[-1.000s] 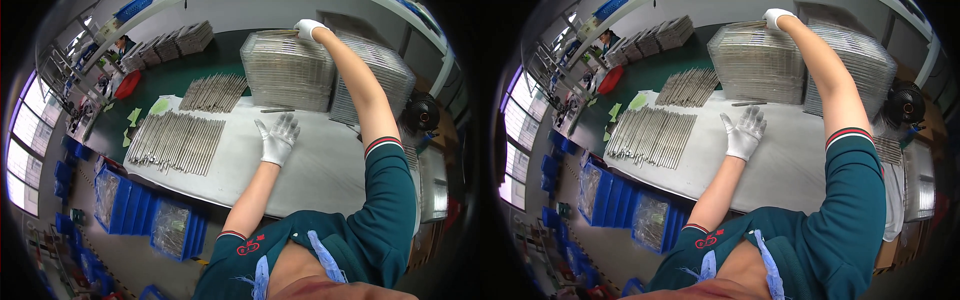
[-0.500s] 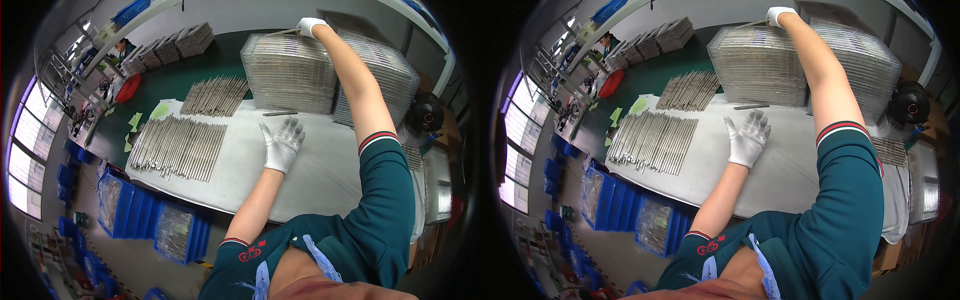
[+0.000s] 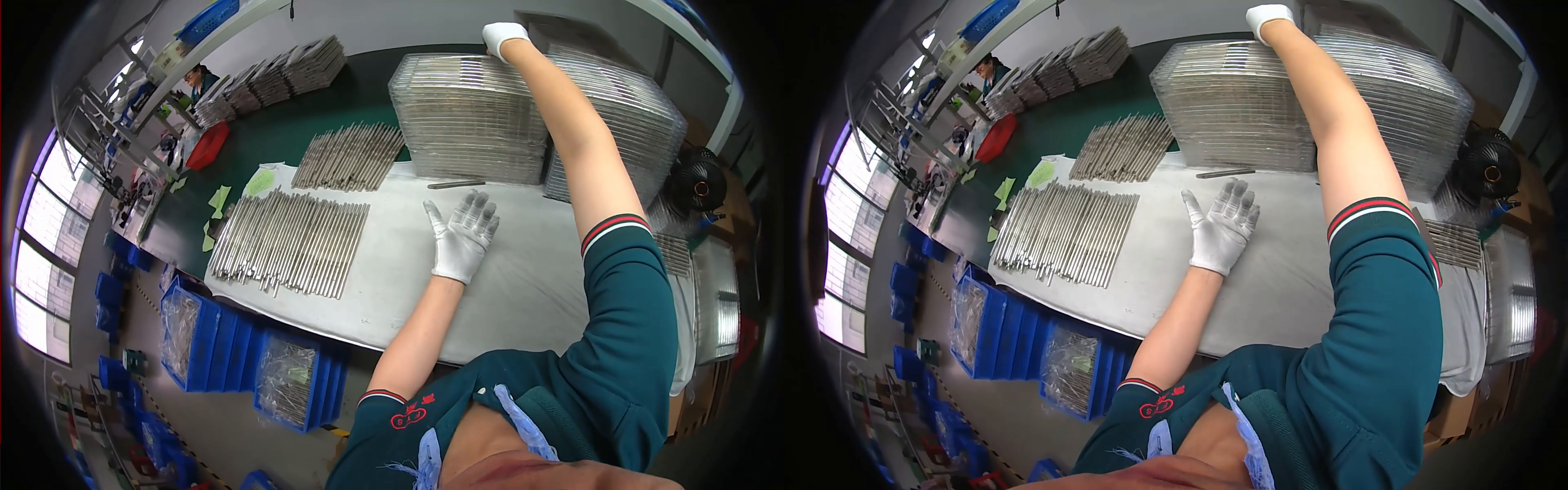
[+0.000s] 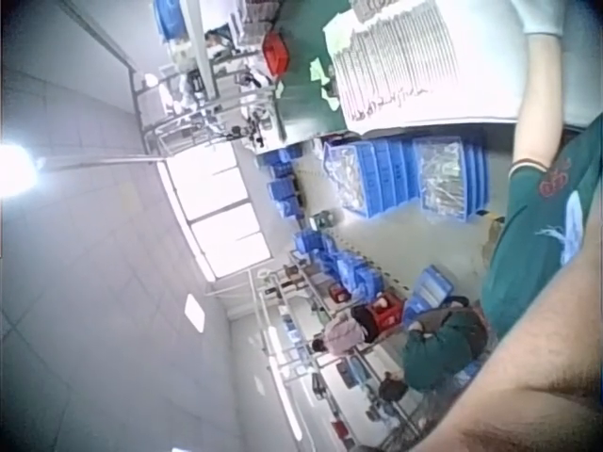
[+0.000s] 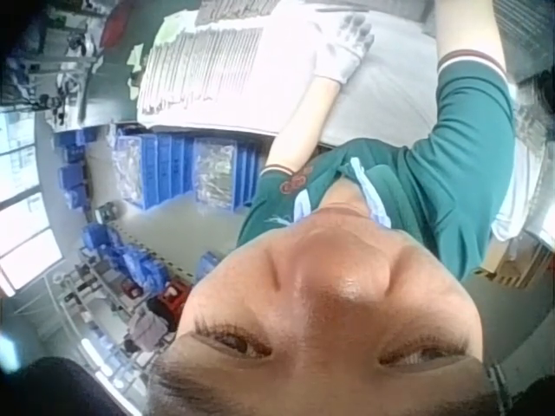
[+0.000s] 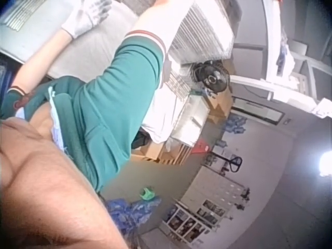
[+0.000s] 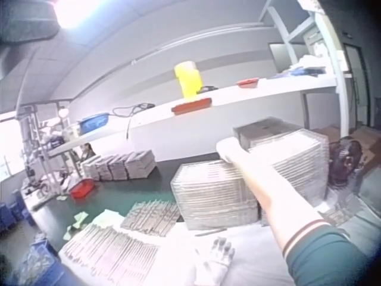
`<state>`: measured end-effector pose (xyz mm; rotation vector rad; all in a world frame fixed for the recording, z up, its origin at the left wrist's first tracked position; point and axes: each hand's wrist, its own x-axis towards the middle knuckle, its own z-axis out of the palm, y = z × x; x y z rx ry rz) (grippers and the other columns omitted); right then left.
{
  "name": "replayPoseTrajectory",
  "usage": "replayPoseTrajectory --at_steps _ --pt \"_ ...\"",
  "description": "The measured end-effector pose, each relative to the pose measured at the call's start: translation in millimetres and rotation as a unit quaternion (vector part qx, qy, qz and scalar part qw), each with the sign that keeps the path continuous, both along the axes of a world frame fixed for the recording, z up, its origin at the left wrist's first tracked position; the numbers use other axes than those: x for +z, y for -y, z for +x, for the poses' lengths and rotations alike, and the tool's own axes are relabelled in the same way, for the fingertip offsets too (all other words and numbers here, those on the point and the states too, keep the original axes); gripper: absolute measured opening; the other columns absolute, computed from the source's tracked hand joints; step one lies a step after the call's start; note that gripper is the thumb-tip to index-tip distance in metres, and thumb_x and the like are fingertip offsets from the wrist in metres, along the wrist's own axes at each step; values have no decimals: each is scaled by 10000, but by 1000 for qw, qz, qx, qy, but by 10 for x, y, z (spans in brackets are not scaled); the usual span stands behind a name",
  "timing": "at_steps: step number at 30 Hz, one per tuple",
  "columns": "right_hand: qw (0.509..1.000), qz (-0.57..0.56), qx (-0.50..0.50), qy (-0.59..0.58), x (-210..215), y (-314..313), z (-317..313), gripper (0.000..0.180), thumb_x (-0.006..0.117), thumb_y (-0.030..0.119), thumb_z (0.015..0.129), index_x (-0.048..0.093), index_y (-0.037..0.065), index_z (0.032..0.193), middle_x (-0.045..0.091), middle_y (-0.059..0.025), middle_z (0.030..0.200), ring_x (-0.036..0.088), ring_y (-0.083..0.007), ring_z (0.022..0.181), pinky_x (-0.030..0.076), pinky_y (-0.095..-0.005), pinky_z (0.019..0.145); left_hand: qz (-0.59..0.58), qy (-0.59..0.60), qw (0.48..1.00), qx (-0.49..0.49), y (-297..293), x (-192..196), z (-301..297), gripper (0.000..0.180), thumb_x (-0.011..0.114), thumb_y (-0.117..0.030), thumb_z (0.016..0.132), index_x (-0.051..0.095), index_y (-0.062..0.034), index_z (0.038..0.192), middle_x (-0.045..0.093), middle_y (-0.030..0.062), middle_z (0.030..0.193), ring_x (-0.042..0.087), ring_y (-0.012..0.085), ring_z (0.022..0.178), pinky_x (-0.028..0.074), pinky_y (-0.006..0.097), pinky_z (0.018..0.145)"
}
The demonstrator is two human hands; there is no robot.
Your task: Picking up bundles of metal rods, aligning them against a block, and placing them into plastic storage trays.
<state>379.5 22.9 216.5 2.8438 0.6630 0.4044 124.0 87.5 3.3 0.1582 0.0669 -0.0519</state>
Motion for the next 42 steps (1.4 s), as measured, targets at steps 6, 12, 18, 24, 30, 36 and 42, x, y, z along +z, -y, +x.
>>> replayPoseTrajectory --at_steps 6,12,18,24,30,36,42 --pt "958 176 170 -152 -171 59 97 627 478 533 780 448 85 1217 506 -154 1167 454 -293 1111 339 -346 948 3 7 1000 -6 31 -17 42 715 436 -668 710 523 -45 1048 562 85 1037 547 241 932 441 405 839" --pt "965 87 193 -158 -449 -212 -378 877 607 585 633 251 203 1337 278 -139 1355 325 -317 1212 296 -406 984 19 -5 1000 0 25 -25 50 713 443 -666 709 520 -47 1055 557 82 1053 541 238 935 440 402 842" --pt "964 82 192 -163 -427 -251 -461 805 614 511 654 286 211 1325 396 -87 1293 408 -279 1157 352 -366 939 24 -13 1000 10 23 -11 39 709 458 -660 708 521 -46 1056 555 70 1056 537 232 926 436 397 850" --pt "967 92 180 -157 -469 -218 -473 755 612 477 676 316 196 1310 303 -132 1343 402 -315 1154 349 -367 946 32 -8 999 5 45 11 64 718 464 -664 699 527 -39 1047 553 68 1053 540 229 901 443 401 837" --pt "972 34 233 3 -612 -95 -1019 615 536 420 774 331 177 1301 272 -124 1356 324 -355 1199 332 -398 960 61 -7 998 10 -49 -81 116 730 471 -669 693 522 -38 1055 546 67 1055 531 224 909 439 391 835" --pt "888 109 447 -23 -912 862 -2131 455 548 335 784 485 116 1178 514 -110 1150 444 -266 1113 359 -355 926 107 -52 991 67 -51 -111 93 780 443 -700 688 486 -34 1093 508 78 1100 494 236 971 415 390 859" --pt "961 268 55 31 -702 2714 -3021 382 614 205 735 535 76 1086 565 -112 1029 526 -258 947 418 -326 827 77 -67 991 82 -184 -207 79 758 471 -685 682 476 -39 1080 530 75 1086 486 255 1018 394 419 883"
